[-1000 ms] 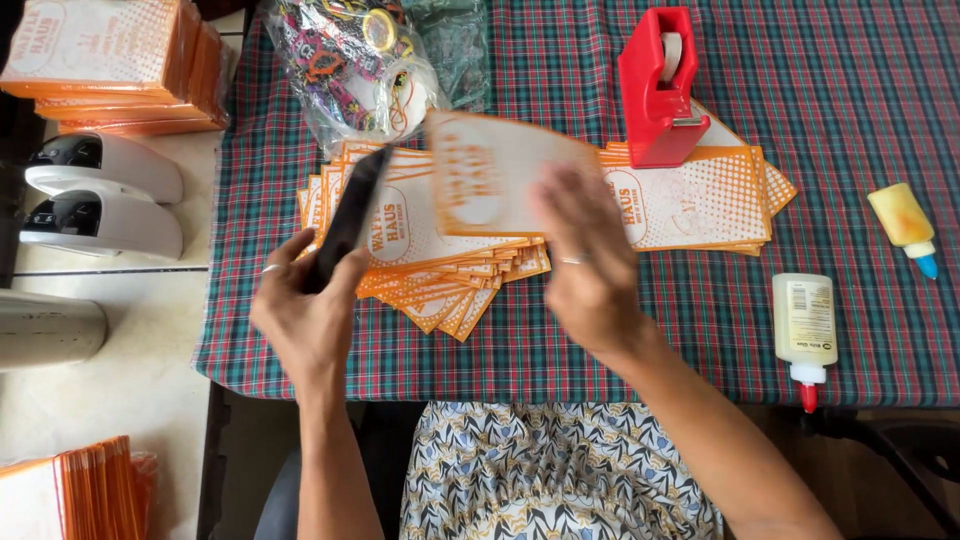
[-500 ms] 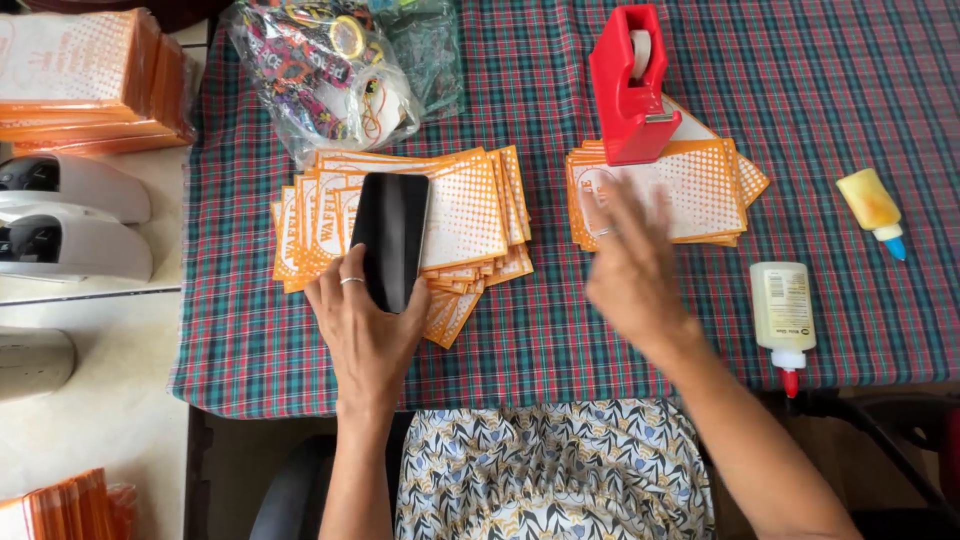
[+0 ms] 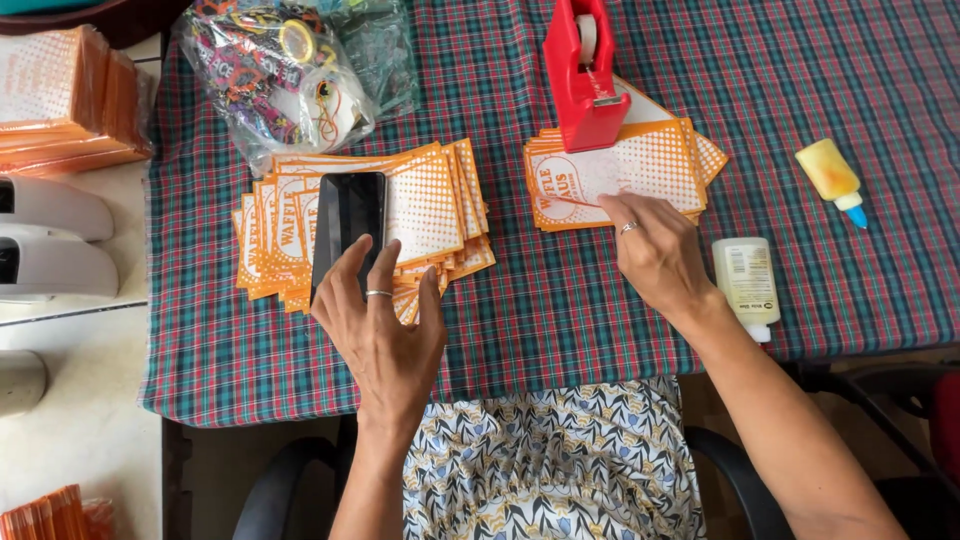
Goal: Applying glue to paper sleeves and folding them to prepare packaging for liquid tubes.
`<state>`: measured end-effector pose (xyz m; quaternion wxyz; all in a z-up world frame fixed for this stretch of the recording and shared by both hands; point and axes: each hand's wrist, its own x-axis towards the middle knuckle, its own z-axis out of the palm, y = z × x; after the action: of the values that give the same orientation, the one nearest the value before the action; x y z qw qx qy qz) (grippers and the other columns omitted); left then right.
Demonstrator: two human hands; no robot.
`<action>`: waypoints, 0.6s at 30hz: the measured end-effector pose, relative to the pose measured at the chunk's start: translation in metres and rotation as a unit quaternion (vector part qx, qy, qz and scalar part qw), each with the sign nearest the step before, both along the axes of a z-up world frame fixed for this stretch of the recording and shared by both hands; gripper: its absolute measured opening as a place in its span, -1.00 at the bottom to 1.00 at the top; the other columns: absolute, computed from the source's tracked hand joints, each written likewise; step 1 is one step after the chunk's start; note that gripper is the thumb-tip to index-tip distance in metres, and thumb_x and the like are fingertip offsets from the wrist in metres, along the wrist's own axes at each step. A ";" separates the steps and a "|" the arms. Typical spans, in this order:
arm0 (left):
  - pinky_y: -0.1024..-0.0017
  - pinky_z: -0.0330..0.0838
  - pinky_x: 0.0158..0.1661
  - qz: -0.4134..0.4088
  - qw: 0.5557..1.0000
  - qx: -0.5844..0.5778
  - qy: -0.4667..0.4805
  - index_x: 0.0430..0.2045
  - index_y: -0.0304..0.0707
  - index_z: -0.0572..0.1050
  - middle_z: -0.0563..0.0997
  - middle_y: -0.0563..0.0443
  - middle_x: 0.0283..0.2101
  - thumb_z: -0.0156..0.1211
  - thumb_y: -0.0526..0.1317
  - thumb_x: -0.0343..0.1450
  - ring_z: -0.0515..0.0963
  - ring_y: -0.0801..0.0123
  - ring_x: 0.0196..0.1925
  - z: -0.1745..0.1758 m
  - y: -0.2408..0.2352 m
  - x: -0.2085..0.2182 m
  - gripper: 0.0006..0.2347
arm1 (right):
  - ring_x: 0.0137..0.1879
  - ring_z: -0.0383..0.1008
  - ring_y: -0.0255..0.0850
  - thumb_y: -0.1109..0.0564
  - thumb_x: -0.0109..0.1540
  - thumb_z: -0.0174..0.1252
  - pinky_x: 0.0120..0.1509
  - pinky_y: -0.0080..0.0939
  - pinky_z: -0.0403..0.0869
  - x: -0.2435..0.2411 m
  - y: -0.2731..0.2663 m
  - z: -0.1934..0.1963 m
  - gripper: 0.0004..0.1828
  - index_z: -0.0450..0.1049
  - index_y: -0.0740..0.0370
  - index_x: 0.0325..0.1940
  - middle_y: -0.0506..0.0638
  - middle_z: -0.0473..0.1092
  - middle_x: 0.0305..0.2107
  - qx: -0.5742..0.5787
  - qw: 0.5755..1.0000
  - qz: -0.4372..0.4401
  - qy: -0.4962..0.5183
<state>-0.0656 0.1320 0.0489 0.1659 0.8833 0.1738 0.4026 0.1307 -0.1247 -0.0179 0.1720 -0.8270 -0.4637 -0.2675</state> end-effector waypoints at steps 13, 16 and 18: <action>0.05 0.43 -0.02 -0.087 0.996 -0.026 -0.026 -0.05 -0.31 0.58 0.55 -0.24 -0.02 0.43 -0.35 0.36 0.59 -0.12 0.01 0.013 -0.030 0.001 -0.72 | -0.27 0.58 -0.05 0.40 0.31 0.09 -0.15 -0.12 0.60 -0.077 -0.008 0.024 -0.77 0.61 0.21 -0.13 0.02 0.48 -0.42 0.032 0.998 0.056 -0.010; 0.11 0.48 -0.06 -0.153 0.987 -0.033 -0.042 -0.09 -0.30 0.61 0.60 -0.21 -0.06 0.42 -0.40 0.33 0.63 -0.08 -0.01 0.007 -0.046 0.006 -0.72 | -0.28 0.59 -0.06 0.39 0.26 0.10 -0.16 -0.11 0.62 -0.118 0.001 0.043 -0.79 0.60 0.21 -0.16 0.05 0.49 -0.43 0.021 0.996 0.085 0.034; 0.15 0.51 -0.08 -0.194 0.979 -0.040 -0.041 -0.12 -0.30 0.62 0.64 -0.19 -0.10 0.41 -0.42 0.31 0.65 -0.05 -0.03 0.003 -0.058 0.007 -0.73 | -0.28 0.60 -0.07 0.40 0.23 0.13 -0.16 -0.10 0.63 -0.130 0.006 0.064 -0.81 0.60 0.24 -0.18 0.06 0.50 -0.44 0.016 0.993 0.101 0.066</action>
<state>-0.0591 0.0744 0.0516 0.2825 0.8755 0.0083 0.3919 0.0010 -0.1189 0.0461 0.2419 -0.7887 -0.5282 -0.2011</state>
